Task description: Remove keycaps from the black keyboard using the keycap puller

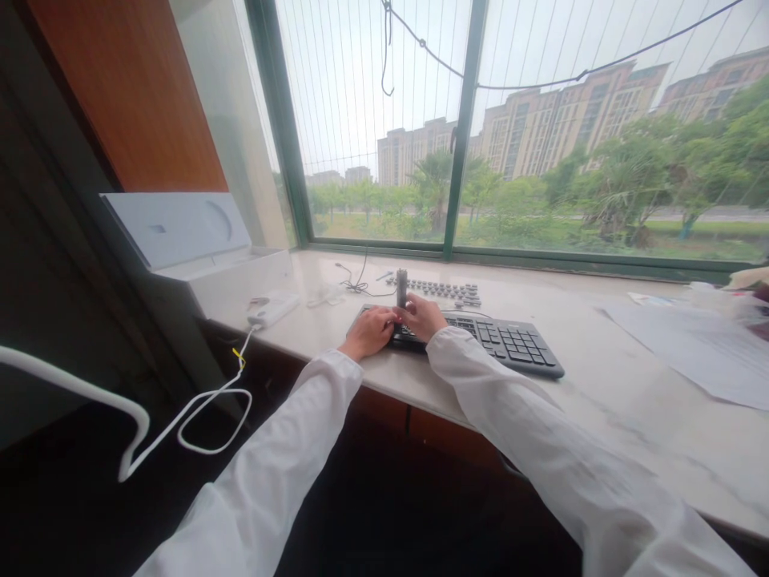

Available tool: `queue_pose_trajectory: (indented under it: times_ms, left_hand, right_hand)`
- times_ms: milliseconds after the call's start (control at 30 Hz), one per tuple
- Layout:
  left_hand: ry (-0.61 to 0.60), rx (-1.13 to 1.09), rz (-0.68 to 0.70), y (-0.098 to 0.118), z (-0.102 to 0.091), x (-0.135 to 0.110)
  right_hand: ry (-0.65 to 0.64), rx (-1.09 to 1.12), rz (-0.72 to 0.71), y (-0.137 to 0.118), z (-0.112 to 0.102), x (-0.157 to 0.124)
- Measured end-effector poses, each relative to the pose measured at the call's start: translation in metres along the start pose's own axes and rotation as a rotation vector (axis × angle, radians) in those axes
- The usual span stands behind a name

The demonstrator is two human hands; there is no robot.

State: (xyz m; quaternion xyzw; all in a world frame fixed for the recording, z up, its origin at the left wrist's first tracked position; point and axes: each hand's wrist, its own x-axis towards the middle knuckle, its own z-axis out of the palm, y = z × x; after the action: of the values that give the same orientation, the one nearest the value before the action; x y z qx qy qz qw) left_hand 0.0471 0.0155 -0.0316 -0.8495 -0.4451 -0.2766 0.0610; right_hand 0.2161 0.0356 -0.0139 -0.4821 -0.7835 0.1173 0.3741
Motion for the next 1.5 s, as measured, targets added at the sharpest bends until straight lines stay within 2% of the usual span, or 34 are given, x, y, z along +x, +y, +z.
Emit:
queue_pose_trajectory:
  times_ms: [167, 333, 500, 967, 1100, 1200, 1333, 1500]
  left_hand:
    - [0.008, -0.012, -0.056, 0.004, -0.002, -0.001]
    - [0.059, -0.019, -0.102, 0.005, -0.002, -0.001]
    - [0.067, -0.02, -0.094, 0.004, 0.0, 0.0]
    - [0.059, -0.035, -0.065, 0.004, 0.0, -0.001]
    - [0.039, -0.045, -0.074, 0.004, -0.001, -0.001]
    - [0.029, -0.053, -0.065, 0.004, -0.001, -0.001]
    - [0.021, -0.043, -0.057, 0.002, 0.0, -0.001]
    - [0.026, -0.051, -0.054, 0.0, 0.002, -0.001]
  right_hand:
    - [0.033, -0.113, 0.022, -0.002, -0.003, 0.001]
    - [-0.071, -0.102, 0.174, -0.005, -0.009, 0.003]
    - [-0.156, -0.052, 0.226, -0.001, -0.011, 0.007]
    - [-0.146, 0.008, 0.311, 0.005, 0.003, 0.009]
    - [-0.123, -0.033, 0.28, 0.003, 0.005, 0.007]
    - [-0.102, -0.136, 0.167, 0.0, 0.006, 0.006]
    - [-0.147, -0.264, -0.03, -0.003, 0.004, 0.004]
    - [-0.147, -0.284, -0.09, -0.001, 0.0, 0.003]
